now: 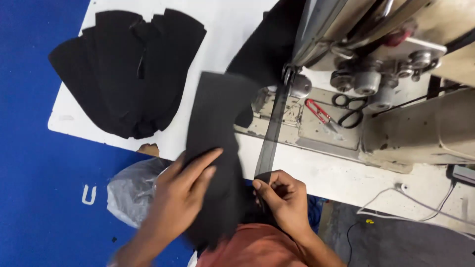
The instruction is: Stitching a reinforcing strap onto shoe upper components using an industrial sewing machine.
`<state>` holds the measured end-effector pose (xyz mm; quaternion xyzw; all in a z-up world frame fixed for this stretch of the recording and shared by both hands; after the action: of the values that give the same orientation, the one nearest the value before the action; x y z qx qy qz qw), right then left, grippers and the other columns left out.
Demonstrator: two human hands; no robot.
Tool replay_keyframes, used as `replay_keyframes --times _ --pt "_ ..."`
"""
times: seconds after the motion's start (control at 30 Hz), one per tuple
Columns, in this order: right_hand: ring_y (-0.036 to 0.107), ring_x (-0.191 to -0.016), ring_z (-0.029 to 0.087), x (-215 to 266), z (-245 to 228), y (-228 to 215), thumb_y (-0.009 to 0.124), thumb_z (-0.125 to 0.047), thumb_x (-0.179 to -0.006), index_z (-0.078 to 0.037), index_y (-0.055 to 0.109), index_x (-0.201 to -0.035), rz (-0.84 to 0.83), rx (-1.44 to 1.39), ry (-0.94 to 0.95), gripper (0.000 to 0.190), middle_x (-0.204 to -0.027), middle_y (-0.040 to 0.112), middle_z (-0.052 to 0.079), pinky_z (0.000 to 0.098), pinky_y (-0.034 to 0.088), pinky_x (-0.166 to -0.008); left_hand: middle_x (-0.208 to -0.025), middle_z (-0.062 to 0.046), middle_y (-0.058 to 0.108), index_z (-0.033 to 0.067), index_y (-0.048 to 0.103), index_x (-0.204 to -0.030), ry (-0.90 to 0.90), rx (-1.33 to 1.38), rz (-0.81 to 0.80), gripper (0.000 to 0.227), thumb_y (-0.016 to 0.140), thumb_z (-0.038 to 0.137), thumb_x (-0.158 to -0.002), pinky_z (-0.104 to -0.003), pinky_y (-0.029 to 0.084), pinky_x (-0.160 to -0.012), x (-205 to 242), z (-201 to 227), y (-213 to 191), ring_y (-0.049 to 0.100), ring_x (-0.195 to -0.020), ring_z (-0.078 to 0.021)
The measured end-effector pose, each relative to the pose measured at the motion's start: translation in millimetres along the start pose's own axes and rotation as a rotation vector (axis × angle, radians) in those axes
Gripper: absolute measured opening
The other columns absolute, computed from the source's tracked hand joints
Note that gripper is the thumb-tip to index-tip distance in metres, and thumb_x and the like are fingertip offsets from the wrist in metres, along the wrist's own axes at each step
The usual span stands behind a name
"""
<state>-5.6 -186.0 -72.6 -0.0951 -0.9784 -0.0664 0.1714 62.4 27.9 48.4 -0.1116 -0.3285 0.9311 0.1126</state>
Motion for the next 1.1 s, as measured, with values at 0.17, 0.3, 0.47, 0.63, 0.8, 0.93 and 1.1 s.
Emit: replay_keyframes --times 0.17,0.3,0.47,0.63,0.8,0.93,1.1 --pt "0.061 -0.055 0.007 15.8 -5.3 -9.2 0.073 -0.002 -0.091 0.0 0.065 -0.075 -0.022 -0.006 0.03 0.018 -0.065 0.068 0.004 0.0234 0.05 -0.05 -0.117 -0.017 0.074 0.0064 0.069 -0.129 0.049 0.32 0.23 0.037 0.078 0.01 -0.093 -0.034 0.059 -0.089 -38.9 -3.1 70.1 0.075 -0.107 -0.0257" --pt "0.066 -0.058 0.01 28.7 -6.4 -4.2 0.069 -0.001 -0.093 0.002 0.065 -0.075 -0.118 -0.071 0.116 0.019 -0.068 0.072 0.007 0.0251 0.055 -0.053 -0.115 -0.014 0.077 0.0036 0.069 -0.13 0.023 0.543 0.157 0.037 0.077 0.009 -0.094 -0.032 0.058 -0.093 -60.4 -16.4 101.7 0.073 -0.105 -0.02" --pt "0.067 -0.062 0.011 28.8 -2.0 -0.5 0.064 -0.004 -0.097 0.003 0.069 -0.08 -0.158 -0.057 0.11 0.018 -0.071 0.073 0.01 0.0255 0.056 -0.057 -0.128 -0.013 0.073 -0.0009 0.066 -0.132 0.041 0.651 0.207 0.037 0.074 0.006 -0.097 -0.031 0.053 -0.108 -77.2 -24.2 104.2 0.069 -0.122 -0.0185" --pt "0.07 -0.07 0.012 27.4 -2.2 9.2 0.061 -0.004 -0.1 0.003 0.063 -0.084 -0.241 -0.122 0.084 0.017 -0.083 0.075 0.011 0.026 0.057 -0.061 -0.129 -0.012 0.073 -0.0007 0.067 -0.132 0.054 0.652 0.21 0.036 0.075 0.008 -0.097 -0.031 0.052 -0.11 -95.4 -26.7 97.5 0.069 -0.122 -0.0188" --pt "0.07 -0.072 0.012 26.8 -1.5 12.1 0.058 -0.005 -0.103 0.005 0.067 -0.09 -0.278 -0.089 0.074 0.019 -0.084 0.075 0.01 0.0263 0.057 -0.062 -0.129 -0.013 0.074 -0.001 0.067 -0.131 0.061 0.662 0.183 0.036 0.076 0.008 -0.098 -0.031 0.052 -0.111 -108.5 -34.0 96.0 0.069 -0.123 -0.0188" --pt "0.07 -0.072 0.011 20.0 0.0 21.9 0.054 -0.006 -0.103 0.007 0.069 -0.109 -0.309 -0.107 0.144 0.021 -0.084 0.073 0.008 0.0256 0.056 -0.062 -0.129 -0.013 0.074 -0.0007 0.067 -0.132 0.063 0.677 0.133 0.037 0.076 0.01 -0.098 -0.03 0.054 -0.109 -114.8 -33.7 91.7 0.07 -0.123 -0.0187" --pt "0.068 -0.068 0.01 15.0 -2.7 32.1 0.054 -0.008 -0.104 0.007 0.069 -0.112 -0.311 -0.045 0.158 0.023 -0.082 0.072 0.007 0.0239 0.055 -0.06 -0.129 -0.014 0.074 -0.001 0.067 -0.132 0.061 0.683 0.113 0.036 0.075 0.01 -0.098 -0.03 0.055 -0.108 -120.0 -35.5 91.9 0.07 -0.122 -0.019"
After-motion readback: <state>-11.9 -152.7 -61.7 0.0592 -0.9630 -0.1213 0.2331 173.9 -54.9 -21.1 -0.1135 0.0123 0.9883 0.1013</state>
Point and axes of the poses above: each hand's wrist, its own x-axis away from the middle knuckle, its own y-axis out of the palm, z = x × y, the point moved 6 cm from there along -x, towards the middle knuckle
